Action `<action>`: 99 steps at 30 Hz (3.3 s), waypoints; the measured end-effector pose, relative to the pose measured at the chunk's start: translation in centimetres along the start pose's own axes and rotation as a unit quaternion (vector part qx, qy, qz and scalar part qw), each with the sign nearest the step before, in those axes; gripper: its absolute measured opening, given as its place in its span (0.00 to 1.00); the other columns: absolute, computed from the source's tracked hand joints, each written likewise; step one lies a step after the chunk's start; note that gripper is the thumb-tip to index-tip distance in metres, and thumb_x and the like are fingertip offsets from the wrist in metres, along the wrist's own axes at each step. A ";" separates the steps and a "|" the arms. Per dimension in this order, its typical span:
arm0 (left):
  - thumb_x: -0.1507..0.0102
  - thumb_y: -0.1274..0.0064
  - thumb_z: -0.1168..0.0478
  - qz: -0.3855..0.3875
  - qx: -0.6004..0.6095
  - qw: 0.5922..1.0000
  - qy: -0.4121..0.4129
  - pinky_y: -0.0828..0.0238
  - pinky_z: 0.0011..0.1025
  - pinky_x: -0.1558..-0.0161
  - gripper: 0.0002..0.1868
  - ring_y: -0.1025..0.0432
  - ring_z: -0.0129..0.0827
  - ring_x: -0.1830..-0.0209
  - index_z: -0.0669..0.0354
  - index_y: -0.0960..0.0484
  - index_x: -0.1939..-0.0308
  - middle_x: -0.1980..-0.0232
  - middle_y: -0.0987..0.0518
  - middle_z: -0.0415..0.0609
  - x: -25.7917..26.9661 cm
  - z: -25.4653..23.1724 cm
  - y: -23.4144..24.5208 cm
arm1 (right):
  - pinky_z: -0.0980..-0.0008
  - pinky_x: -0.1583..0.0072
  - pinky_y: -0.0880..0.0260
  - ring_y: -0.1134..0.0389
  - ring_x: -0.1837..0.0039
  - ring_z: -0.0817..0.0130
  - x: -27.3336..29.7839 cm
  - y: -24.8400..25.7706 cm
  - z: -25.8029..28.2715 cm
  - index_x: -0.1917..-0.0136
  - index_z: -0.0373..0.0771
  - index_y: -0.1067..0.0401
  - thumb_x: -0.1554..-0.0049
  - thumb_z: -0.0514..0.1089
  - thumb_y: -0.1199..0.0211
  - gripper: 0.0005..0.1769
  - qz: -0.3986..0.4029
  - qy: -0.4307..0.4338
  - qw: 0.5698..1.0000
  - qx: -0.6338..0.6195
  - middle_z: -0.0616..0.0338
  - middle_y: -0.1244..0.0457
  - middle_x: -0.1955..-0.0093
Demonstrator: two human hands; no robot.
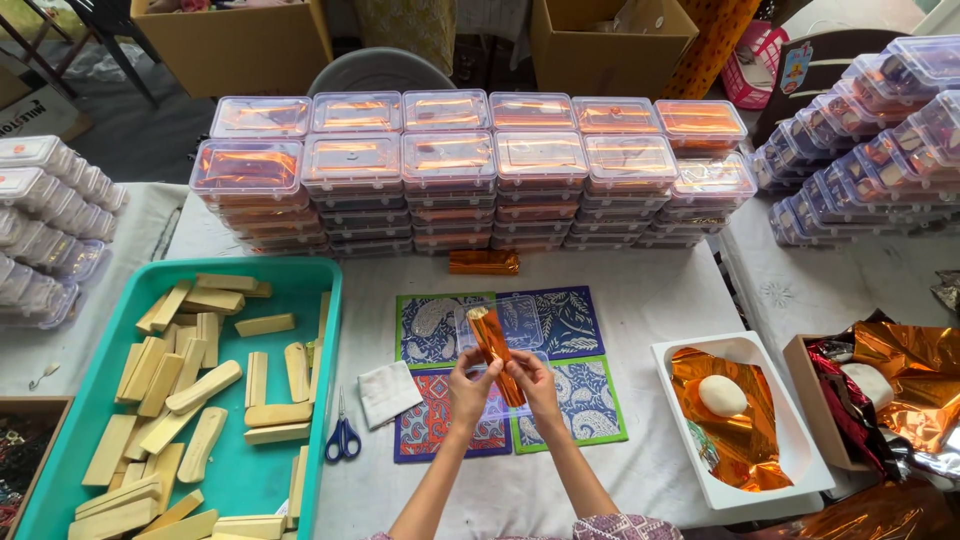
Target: The person wraps a small item in orange foil, places it into a clear plastic container, and wipes the container with a white cloth. They then close the container and place it on a stack of similar containers.
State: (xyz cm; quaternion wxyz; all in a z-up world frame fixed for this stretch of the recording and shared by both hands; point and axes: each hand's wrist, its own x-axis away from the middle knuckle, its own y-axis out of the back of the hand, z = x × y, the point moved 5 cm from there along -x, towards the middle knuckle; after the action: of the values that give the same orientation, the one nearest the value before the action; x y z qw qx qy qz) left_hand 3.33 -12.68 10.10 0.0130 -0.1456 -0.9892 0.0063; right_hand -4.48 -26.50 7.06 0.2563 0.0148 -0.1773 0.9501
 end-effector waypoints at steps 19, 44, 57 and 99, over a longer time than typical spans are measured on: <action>0.41 0.35 0.51 0.063 0.081 0.992 0.068 0.30 0.37 0.37 0.33 0.27 0.36 0.40 0.61 0.29 0.38 0.43 0.21 0.52 3.0 -1.2 0.5 | 0.75 0.50 0.26 0.27 0.51 0.75 3.4 1.1 1.1 0.41 0.36 0.22 0.41 0.43 0.34 0.16 -0.007 -0.066 0.998 -0.012 0.57 0.28 0.50; 0.42 0.33 0.52 0.230 -0.465 0.746 -0.417 0.54 0.48 0.24 0.23 0.23 0.27 0.49 0.53 0.18 0.46 0.52 0.17 0.40 4.1 -3.4 0.9 | 0.72 0.53 0.26 0.27 0.54 0.72 1.6 3.6 -0.2 0.44 0.39 0.18 0.41 0.56 0.37 0.22 0.104 -0.147 0.945 0.273 0.57 0.27 0.53; 0.45 0.33 0.51 0.211 -0.493 0.780 -0.322 0.53 0.49 0.26 0.26 0.22 0.32 0.53 0.54 0.19 0.45 0.55 0.17 0.43 1.5 -1.8 -0.5 | 0.57 0.32 0.39 0.38 0.32 0.58 2.1 -1.7 8.7 0.40 0.46 0.24 0.53 0.50 0.25 0.27 0.124 0.156 0.804 0.560 0.61 0.31 0.40; 0.47 0.38 0.29 0.264 -0.533 0.765 -0.247 0.70 0.72 0.29 0.38 0.32 0.41 0.40 0.54 0.16 0.47 0.49 0.23 0.47 3.0 0.7 -1.4 | 0.51 0.22 0.72 0.39 0.34 0.70 0.6 1.6 0.8 0.37 0.52 0.23 0.42 0.57 0.39 0.22 0.215 0.027 0.769 0.601 0.63 0.38 0.47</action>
State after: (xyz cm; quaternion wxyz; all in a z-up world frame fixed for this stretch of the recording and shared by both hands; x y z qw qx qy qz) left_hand 0.06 -13.20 9.49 -0.3137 -0.3775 -0.7253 -0.4828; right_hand -5.85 -27.77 7.39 -0.0114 0.1011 0.4381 0.8932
